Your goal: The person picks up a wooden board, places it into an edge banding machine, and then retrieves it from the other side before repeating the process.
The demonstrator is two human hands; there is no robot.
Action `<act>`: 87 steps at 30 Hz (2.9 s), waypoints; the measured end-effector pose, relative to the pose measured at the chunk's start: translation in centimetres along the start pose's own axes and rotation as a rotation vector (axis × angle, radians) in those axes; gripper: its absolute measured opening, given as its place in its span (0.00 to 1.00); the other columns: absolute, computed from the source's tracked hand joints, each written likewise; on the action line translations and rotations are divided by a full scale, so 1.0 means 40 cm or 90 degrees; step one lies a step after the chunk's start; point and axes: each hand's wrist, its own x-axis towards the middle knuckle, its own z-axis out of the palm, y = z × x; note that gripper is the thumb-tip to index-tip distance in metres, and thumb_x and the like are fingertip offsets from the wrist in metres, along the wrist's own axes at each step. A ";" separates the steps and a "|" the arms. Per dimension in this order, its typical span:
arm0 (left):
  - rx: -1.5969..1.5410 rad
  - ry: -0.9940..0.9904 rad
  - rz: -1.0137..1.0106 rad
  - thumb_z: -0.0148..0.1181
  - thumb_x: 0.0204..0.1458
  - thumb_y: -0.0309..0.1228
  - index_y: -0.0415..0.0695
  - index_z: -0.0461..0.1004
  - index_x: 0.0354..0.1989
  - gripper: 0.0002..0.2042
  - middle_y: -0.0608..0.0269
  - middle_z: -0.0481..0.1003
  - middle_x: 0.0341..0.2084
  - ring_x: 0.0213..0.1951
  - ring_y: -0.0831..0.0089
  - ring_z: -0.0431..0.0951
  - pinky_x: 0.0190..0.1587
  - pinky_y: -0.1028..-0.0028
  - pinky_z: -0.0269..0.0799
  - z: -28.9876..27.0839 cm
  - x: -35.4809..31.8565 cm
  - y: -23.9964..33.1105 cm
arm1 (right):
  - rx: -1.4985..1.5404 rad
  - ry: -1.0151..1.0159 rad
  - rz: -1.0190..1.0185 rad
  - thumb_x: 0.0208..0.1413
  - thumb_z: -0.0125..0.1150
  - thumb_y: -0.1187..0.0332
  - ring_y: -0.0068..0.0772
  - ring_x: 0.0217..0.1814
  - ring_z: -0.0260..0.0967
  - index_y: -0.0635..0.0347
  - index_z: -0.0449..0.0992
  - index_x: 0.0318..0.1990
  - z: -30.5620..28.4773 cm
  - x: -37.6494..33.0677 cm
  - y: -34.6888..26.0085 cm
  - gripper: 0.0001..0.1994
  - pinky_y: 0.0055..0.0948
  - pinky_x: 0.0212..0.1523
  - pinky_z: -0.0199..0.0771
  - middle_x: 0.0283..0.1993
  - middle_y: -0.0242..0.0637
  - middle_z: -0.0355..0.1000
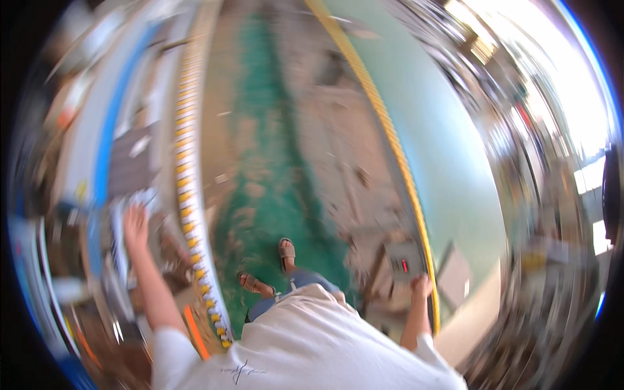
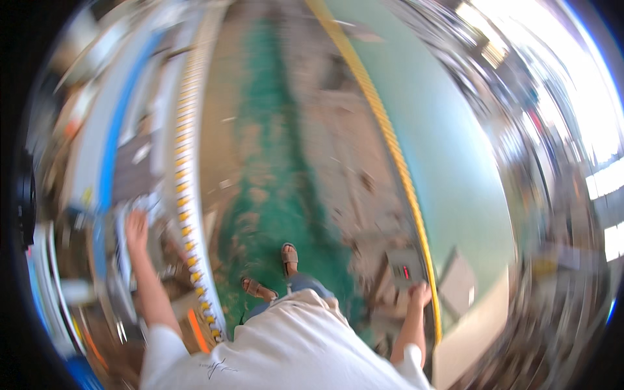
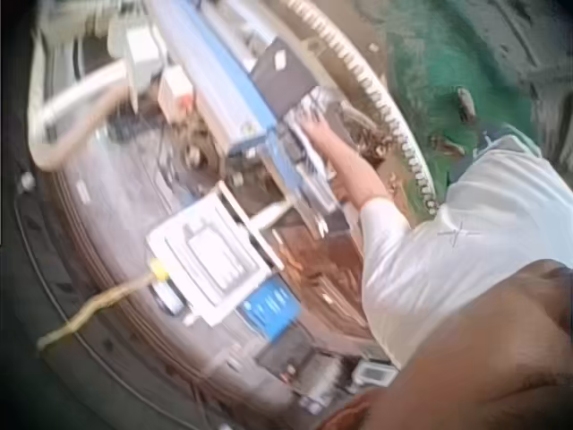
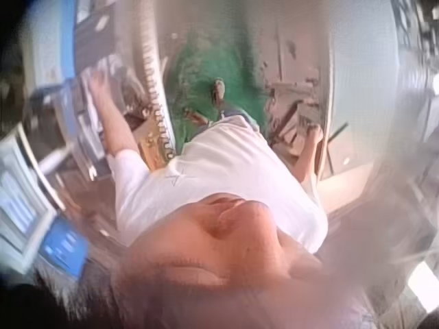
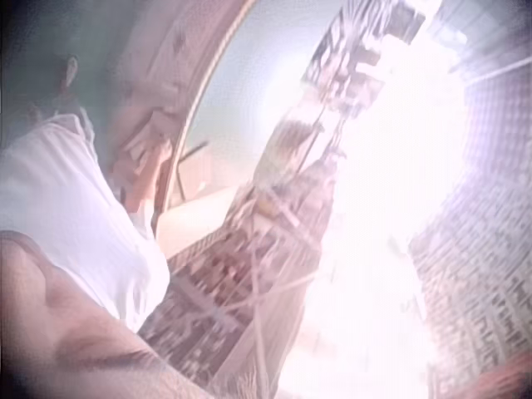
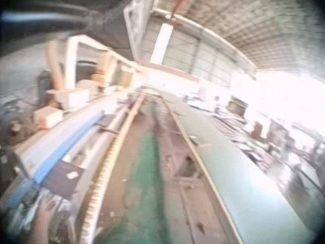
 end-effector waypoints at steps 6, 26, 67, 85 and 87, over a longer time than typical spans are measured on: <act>0.090 -0.270 -0.355 0.52 0.63 0.38 0.46 0.70 0.53 0.15 0.65 0.78 0.42 0.41 0.69 0.78 0.45 0.67 0.77 0.017 -0.546 -0.578 | -0.385 0.451 0.067 0.56 0.54 0.59 0.51 0.50 0.74 0.65 0.77 0.46 -0.448 0.081 0.133 0.19 0.41 0.53 0.71 0.46 0.52 0.77; 0.999 -0.239 -0.321 0.59 0.57 0.36 0.41 0.75 0.40 0.11 0.64 0.76 0.31 0.29 0.76 0.76 0.28 0.74 0.73 0.068 -1.132 -1.164 | 0.367 0.256 0.208 0.58 0.49 0.57 0.39 0.63 0.63 0.55 0.67 0.63 -1.088 0.532 0.345 0.26 0.39 0.61 0.64 0.64 0.38 0.65; -0.008 0.494 0.202 0.52 0.63 0.42 0.42 0.74 0.51 0.18 0.65 0.76 0.32 0.27 0.74 0.74 0.21 0.69 0.68 -0.470 -0.680 0.181 | -0.574 -1.268 -0.895 0.64 0.35 0.39 0.68 0.51 0.69 0.77 0.77 0.41 1.589 -1.876 0.108 0.40 0.53 0.52 0.67 0.43 0.69 0.72; 0.041 0.723 0.191 0.58 0.60 0.40 0.44 0.73 0.50 0.15 0.65 0.75 0.38 0.33 0.70 0.73 0.27 0.65 0.69 -0.130 -0.238 0.223 | -0.598 -1.252 -0.942 0.68 0.26 0.44 0.61 0.42 0.75 0.69 0.79 0.32 2.024 -1.821 -0.056 0.38 0.52 0.45 0.74 0.35 0.60 0.76; 0.047 0.724 0.228 0.59 0.59 0.39 0.46 0.71 0.53 0.16 0.64 0.75 0.41 0.35 0.68 0.74 0.29 0.64 0.72 -0.130 -0.212 0.217 | -0.635 -1.251 -0.949 0.68 0.25 0.44 0.60 0.43 0.75 0.69 0.79 0.33 2.058 -1.828 -0.071 0.38 0.51 0.45 0.74 0.36 0.60 0.76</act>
